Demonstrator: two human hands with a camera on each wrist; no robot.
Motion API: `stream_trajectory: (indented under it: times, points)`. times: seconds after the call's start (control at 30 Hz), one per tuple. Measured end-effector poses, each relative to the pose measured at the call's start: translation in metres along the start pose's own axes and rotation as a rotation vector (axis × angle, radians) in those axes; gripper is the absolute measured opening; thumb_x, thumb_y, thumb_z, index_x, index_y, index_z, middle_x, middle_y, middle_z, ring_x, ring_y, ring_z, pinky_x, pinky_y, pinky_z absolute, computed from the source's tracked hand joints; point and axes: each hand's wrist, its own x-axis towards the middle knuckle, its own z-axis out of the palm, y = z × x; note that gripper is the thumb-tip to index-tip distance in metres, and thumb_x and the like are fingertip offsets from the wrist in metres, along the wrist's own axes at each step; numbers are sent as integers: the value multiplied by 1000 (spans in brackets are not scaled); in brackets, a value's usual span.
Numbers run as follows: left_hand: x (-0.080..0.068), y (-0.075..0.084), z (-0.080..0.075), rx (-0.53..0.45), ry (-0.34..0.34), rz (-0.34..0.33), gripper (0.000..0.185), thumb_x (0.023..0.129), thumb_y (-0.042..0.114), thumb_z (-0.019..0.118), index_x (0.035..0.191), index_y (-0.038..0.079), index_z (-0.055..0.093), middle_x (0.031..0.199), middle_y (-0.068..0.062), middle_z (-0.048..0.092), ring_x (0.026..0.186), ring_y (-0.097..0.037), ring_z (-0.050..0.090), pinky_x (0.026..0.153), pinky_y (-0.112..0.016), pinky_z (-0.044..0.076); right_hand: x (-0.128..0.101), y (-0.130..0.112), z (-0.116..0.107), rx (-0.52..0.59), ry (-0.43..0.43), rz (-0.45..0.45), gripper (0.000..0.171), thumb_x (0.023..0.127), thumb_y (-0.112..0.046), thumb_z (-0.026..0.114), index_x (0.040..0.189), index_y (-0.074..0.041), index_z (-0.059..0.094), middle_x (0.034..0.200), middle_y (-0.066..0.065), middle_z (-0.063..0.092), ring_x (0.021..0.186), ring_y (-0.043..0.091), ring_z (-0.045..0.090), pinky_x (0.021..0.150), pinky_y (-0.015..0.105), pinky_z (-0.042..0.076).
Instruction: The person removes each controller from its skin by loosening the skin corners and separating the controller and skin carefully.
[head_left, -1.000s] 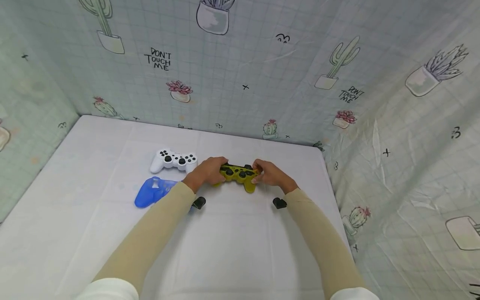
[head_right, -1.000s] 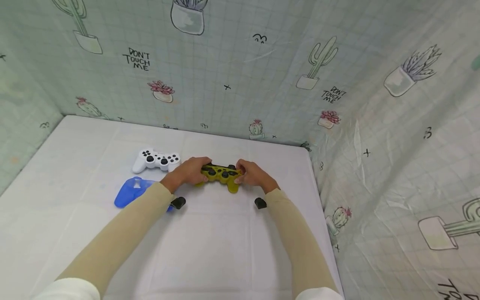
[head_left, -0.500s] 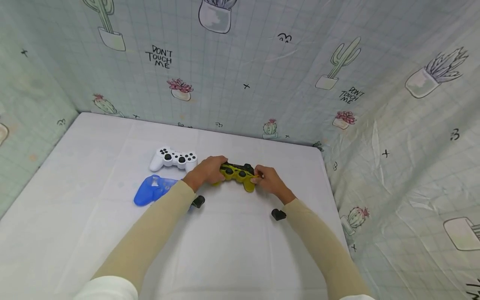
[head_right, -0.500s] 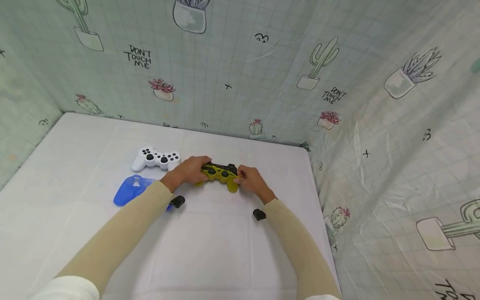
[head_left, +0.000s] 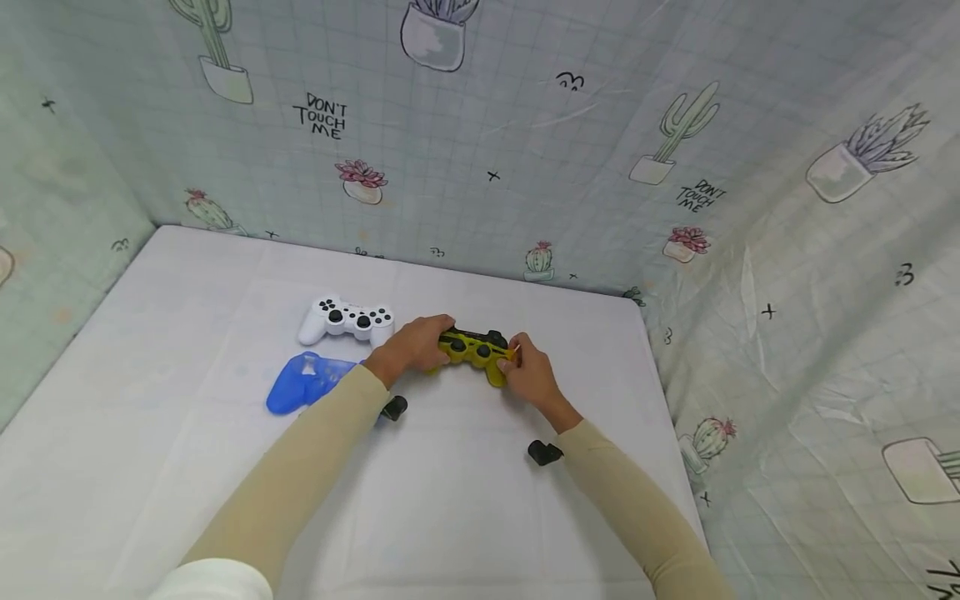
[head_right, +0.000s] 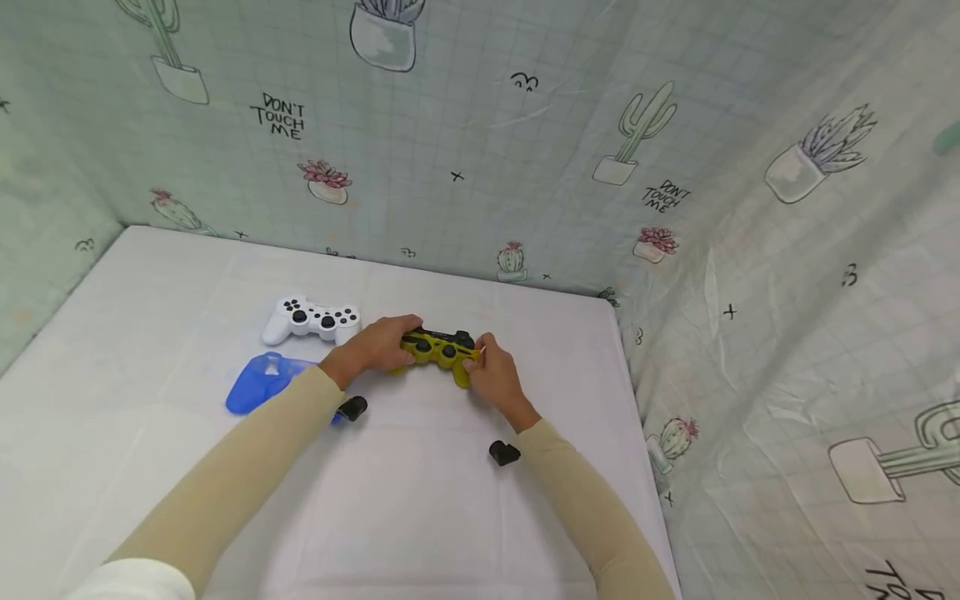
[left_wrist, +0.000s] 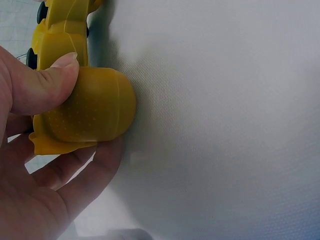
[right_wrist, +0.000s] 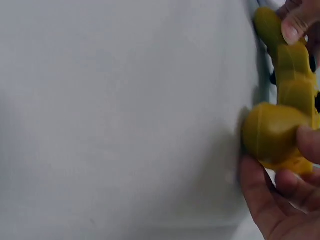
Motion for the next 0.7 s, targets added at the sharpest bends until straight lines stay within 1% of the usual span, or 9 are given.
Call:
stream_trajectory:
  times: [0.1, 0.2, 0.27, 0.33, 0.37, 0.43, 0.5, 0.6, 0.7]
  points:
    - [0, -1, 0, 3, 4, 8, 72, 95, 17, 68, 159, 6, 39, 162, -13, 47, 138, -31, 52, 122, -46, 41, 4, 1, -5, -63, -38, 3, 30, 103, -24, 66, 125, -8, 53, 92, 9, 58, 80, 22, 54, 69, 32, 44]
    - [1, -2, 1, 3, -1, 6, 72, 95, 17, 68, 160, 6, 38, 163, -13, 46, 141, -31, 51, 123, -46, 39, 7, 0, -11, -117, -67, -3, 34, 102, -28, 67, 128, -8, 56, 100, 11, 62, 87, 23, 57, 74, 34, 48]
    - [2, -3, 1, -2, -2, 6, 72, 95, 17, 68, 160, 6, 38, 163, -13, 46, 141, -31, 51, 124, -46, 38, 9, -2, -14, -135, -50, -37, 37, 101, -27, 69, 132, -8, 59, 107, 12, 62, 93, 25, 59, 79, 37, 51]
    - [2, -3, 1, -4, 1, 9, 72, 95, 16, 68, 160, 6, 38, 162, -13, 46, 140, -31, 52, 124, -46, 39, 11, -6, -16, -122, -13, -102, 37, 101, -23, 69, 133, -8, 63, 113, 14, 61, 100, 28, 59, 84, 41, 52]
    - [3, -3, 2, -6, 3, 10, 72, 95, 16, 69, 160, 6, 39, 162, -13, 47, 139, -31, 52, 123, -46, 39, 13, -8, -16, -111, 3, -141, 35, 101, -21, 69, 133, -8, 66, 115, 14, 60, 103, 28, 59, 85, 41, 51]
    - [3, -3, 1, -7, 6, 8, 72, 95, 16, 69, 160, 7, 39, 161, -13, 48, 138, -31, 53, 123, -46, 39, 18, -14, -18, -88, 7, -201, 29, 102, -17, 67, 129, -8, 71, 115, 14, 60, 106, 30, 59, 87, 42, 52]
    - [3, -3, 1, -7, 6, 5, 72, 95, 17, 69, 160, 7, 39, 161, -13, 49, 138, -30, 53, 123, -46, 40, 23, -20, -18, -84, -7, -246, 22, 102, -13, 66, 121, -7, 76, 112, 13, 61, 106, 30, 60, 88, 41, 53]
    - [3, -4, 0, -15, -3, 2, 72, 95, 17, 68, 160, 7, 39, 161, -13, 48, 138, -30, 53, 123, -46, 40, 29, -26, -18, -120, -38, -262, 17, 101, -11, 67, 111, -4, 79, 107, 11, 62, 102, 28, 61, 88, 40, 55]
    - [2, -4, 0, -21, -2, 3, 72, 94, 16, 68, 159, 7, 39, 160, -13, 49, 137, -30, 53, 122, -46, 40, 32, -29, -17, -151, -57, -268, 16, 101, -11, 67, 110, -5, 80, 107, 10, 61, 100, 27, 59, 89, 40, 54]
